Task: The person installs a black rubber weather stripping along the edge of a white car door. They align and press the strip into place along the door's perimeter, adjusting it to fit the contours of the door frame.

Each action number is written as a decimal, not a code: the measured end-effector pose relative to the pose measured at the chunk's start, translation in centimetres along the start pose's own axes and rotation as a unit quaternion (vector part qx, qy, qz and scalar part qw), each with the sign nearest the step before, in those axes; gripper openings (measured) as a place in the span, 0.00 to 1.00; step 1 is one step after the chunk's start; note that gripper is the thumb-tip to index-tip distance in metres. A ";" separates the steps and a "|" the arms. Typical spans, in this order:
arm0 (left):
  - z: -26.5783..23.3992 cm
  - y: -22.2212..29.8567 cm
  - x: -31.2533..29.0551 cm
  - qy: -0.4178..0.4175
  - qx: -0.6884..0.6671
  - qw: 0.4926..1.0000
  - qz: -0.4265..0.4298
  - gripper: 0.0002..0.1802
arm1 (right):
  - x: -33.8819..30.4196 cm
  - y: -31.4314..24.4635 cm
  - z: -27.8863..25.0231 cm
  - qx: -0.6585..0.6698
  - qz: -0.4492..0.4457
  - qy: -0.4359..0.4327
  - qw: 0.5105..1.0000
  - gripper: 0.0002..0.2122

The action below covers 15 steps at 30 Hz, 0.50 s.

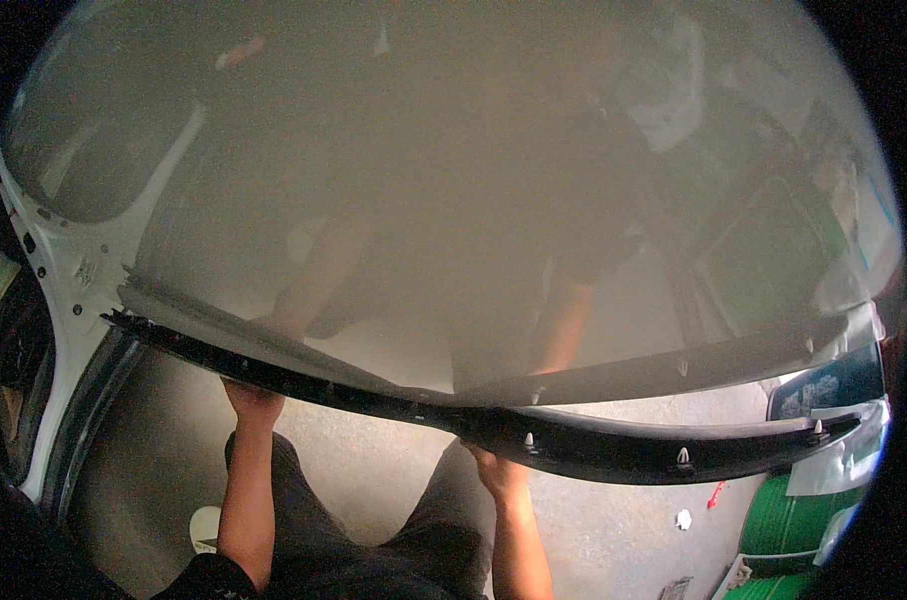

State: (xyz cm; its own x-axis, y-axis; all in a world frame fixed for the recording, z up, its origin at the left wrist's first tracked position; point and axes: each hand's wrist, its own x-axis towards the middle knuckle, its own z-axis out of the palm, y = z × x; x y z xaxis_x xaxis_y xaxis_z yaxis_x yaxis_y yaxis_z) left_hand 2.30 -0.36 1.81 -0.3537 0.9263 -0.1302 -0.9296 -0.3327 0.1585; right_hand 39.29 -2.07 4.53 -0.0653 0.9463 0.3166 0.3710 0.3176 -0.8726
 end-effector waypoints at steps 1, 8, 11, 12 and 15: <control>0.0 0.0 0.0 -0.001 0.000 1.000 -0.004 0.30 | 0.0 -0.1 0.1 -0.017 -0.020 0.012 1.000 0.10; 0.4 -0.5 -0.1 0.039 -0.003 0.999 0.003 0.29 | 0.7 -0.9 0.5 0.006 -0.008 0.039 0.999 0.05; 0.5 -0.7 0.1 0.029 0.021 0.999 0.006 0.31 | 0.5 0.3 0.4 -0.037 -0.026 0.044 0.998 0.05; -0.3 -0.4 0.4 0.028 0.039 0.999 0.009 0.33 | 0.5 0.5 0.4 -0.047 -0.015 0.036 0.998 0.05; -0.1 -0.5 0.3 0.016 0.040 0.999 0.018 0.28 | 0.4 -0.4 0.3 -0.018 0.068 -0.012 0.997 0.06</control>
State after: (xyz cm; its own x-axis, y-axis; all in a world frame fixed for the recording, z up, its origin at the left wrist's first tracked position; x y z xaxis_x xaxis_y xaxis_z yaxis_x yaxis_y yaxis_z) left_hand 2.61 0.08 1.59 -0.3907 0.9077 -0.1533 -0.9056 -0.3492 0.2407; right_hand 38.82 -1.83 4.88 -0.0334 0.9819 0.1863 0.4113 0.1834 -0.8929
